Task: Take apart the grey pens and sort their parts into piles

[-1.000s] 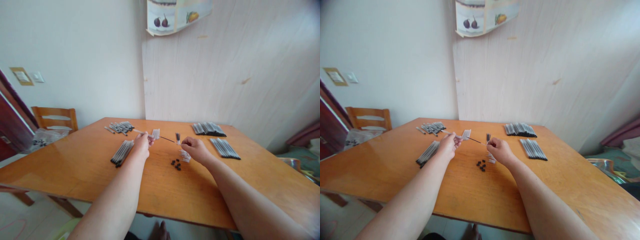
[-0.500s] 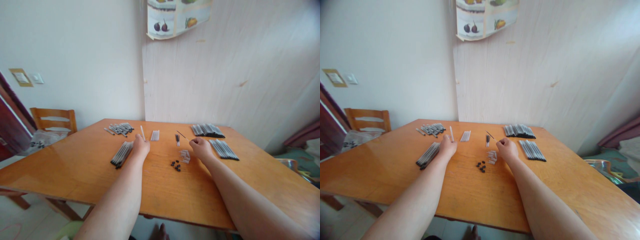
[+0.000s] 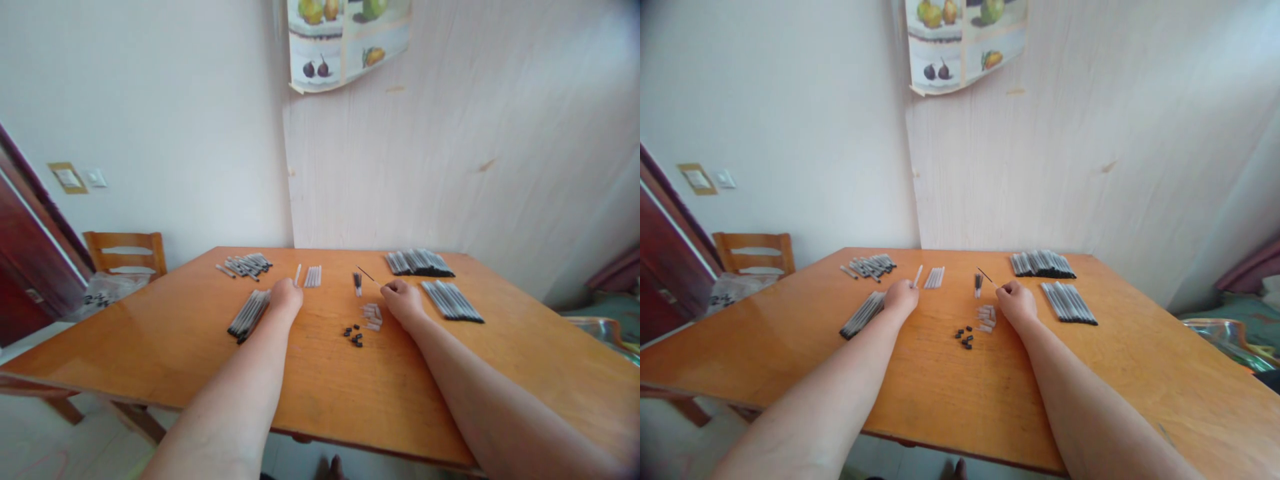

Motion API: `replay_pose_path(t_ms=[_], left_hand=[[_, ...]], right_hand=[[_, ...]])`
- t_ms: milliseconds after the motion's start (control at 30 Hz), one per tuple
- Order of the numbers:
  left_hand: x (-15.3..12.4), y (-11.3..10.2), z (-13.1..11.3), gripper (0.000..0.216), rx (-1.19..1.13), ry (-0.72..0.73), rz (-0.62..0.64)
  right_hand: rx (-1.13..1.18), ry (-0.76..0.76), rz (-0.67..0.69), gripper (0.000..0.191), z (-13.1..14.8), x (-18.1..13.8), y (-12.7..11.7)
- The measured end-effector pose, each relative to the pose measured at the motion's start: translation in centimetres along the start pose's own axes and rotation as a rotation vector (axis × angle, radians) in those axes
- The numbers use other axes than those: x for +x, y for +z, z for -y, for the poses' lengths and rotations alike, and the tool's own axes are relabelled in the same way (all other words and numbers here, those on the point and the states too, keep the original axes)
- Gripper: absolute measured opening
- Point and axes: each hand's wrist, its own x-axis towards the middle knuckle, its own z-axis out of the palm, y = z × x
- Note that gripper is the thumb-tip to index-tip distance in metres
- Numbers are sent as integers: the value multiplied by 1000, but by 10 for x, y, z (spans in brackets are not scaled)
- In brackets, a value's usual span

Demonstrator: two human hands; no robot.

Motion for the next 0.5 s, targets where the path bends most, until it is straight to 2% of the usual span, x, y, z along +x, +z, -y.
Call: replay_pose_path(t_ms=[233, 500], left_hand=[[22, -1, -7, 21, 34, -19, 55], [38, 7, -12, 22, 34, 16, 53]], right_hand=[[64, 3, -2, 25, -4, 1, 5], [76, 9, -5, 25, -2, 2, 6]])
